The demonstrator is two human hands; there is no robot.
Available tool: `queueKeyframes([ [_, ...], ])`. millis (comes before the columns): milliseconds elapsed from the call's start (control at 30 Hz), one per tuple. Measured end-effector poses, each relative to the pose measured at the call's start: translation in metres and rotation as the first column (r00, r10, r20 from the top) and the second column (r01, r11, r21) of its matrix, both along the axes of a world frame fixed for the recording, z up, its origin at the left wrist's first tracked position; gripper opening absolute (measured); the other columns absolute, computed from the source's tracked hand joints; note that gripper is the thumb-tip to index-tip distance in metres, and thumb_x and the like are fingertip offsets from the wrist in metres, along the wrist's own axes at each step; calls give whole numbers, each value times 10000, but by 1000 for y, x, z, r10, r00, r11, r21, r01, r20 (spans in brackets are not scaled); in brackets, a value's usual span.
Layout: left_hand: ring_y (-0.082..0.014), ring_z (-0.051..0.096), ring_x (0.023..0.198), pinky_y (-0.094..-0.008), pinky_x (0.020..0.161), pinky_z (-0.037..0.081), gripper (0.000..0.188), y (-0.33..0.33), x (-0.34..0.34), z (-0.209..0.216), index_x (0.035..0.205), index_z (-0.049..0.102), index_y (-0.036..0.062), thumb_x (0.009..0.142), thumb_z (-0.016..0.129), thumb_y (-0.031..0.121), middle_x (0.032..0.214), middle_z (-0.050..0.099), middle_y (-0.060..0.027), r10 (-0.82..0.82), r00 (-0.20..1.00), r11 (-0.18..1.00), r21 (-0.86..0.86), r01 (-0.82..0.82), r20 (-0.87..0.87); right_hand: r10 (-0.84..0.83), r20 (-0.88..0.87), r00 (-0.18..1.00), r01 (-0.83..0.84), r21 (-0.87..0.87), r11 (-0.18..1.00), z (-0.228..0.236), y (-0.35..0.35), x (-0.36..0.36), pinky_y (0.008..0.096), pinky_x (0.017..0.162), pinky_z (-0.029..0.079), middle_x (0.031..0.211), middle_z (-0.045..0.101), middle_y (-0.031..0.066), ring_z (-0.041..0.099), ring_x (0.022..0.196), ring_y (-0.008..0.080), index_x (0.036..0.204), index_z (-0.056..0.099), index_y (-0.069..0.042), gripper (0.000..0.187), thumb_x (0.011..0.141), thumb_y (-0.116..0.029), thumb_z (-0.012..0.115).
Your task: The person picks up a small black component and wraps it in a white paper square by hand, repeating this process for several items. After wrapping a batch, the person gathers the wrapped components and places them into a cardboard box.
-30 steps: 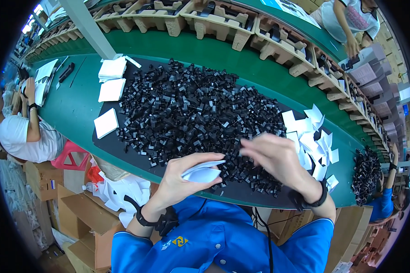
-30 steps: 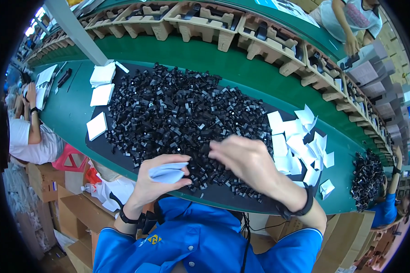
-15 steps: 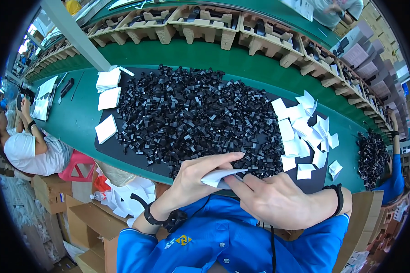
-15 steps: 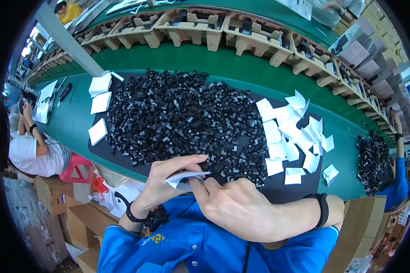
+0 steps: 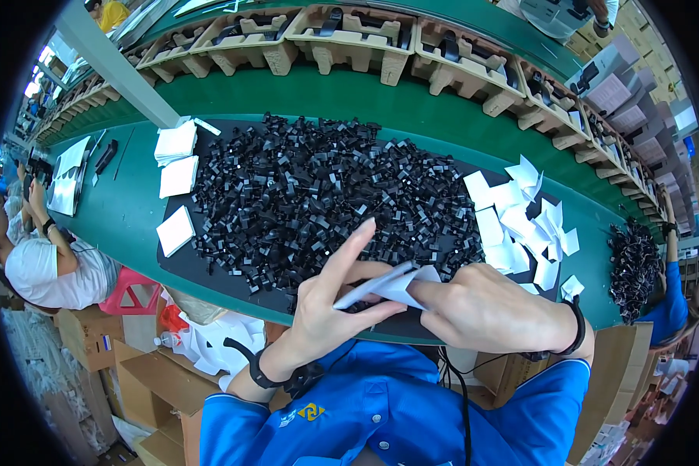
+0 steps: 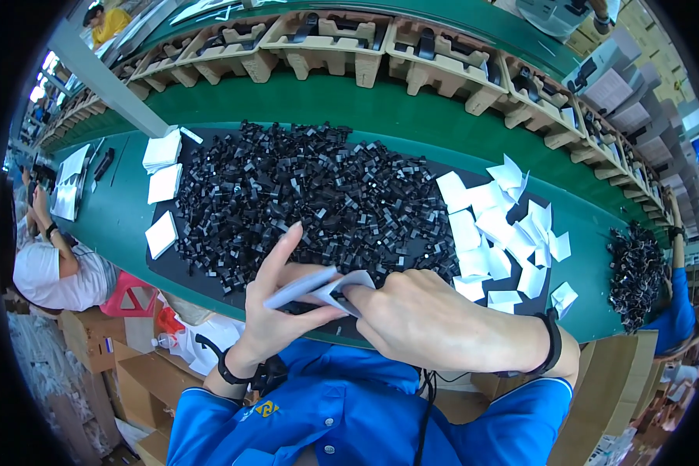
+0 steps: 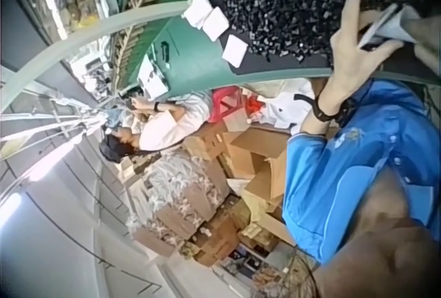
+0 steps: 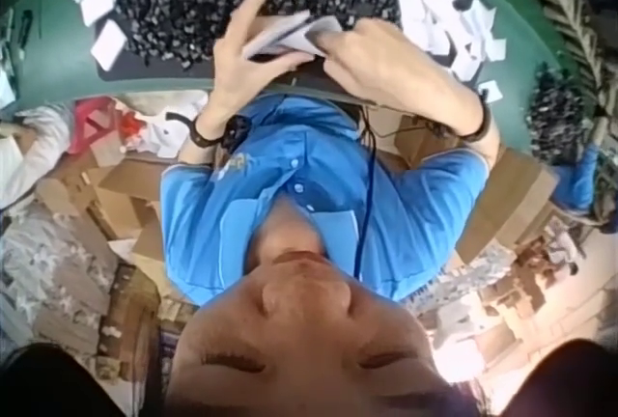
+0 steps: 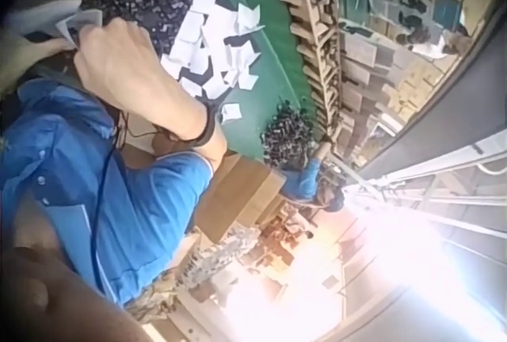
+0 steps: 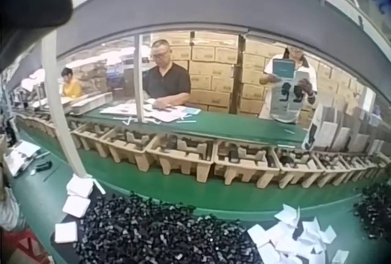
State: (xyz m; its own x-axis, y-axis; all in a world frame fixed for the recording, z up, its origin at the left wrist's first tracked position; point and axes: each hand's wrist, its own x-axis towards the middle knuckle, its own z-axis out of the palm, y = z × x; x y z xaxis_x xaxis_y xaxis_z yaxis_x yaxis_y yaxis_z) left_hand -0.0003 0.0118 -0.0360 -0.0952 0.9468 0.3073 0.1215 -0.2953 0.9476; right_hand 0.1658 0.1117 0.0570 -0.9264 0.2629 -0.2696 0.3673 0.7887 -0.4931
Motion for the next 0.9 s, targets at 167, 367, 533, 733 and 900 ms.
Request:
queueKeyframes([
  [167, -183, 664, 871, -283, 754, 539, 896, -7, -3, 1, 1430, 246, 6, 704, 771, -15, 981, 676, -132, 175, 949, 979, -151, -139, 263, -177, -356, 917, 173, -45, 984, -1, -9, 1, 362, 428, 466, 604, 591, 84, 582, 473, 230, 1003, 615, -22, 252, 770, -85, 687],
  [367, -188, 658, 871, -291, 730, 565, 838, -11, 3, 21, 1435, 216, 5, 757, 705, -60, 1102, 624, -147, 53, 934, 993, -119, -12, 353, -260, -683, 682, 179, -189, 966, -44, -9, 15, 255, 475, 461, 792, 622, 41, 571, 632, 145, 1050, 669, -41, 349, 720, -88, 773],
  [533, -193, 651, 885, -284, 705, 581, 764, -10, 12, 21, 1420, 236, -9, 787, 659, -76, 1238, 536, -156, 135, 778, 949, -306, 77, 613, -72, -708, 703, 211, 111, 971, -56, -14, 32, 222, 522, 438, 899, 625, 52, 537, 674, 140, 1051, 687, -58, 352, 702, -84, 722],
  [733, -191, 643, 913, -279, 692, 579, 683, -5, 18, 18, 1394, 306, -13, 803, 643, -73, 1180, 575, -125, 222, 638, 912, -389, 132, 737, 366, -534, 762, 184, 721, 668, -55, -10, 41, 189, 473, 381, 838, 593, 38, 504, 672, 119, 1079, 679, -58, 429, 651, -68, 662],
  [900, -179, 640, 928, -276, 689, 569, 677, -1, 14, 16, 1375, 354, -13, 783, 681, -49, 1083, 628, -112, 35, 863, 920, -353, 169, 504, 276, -483, 831, 164, 686, 709, -41, -11, 43, 219, 482, 406, 909, 626, 39, 526, 645, 144, 1081, 678, -65, 433, 648, -86, 683],
])
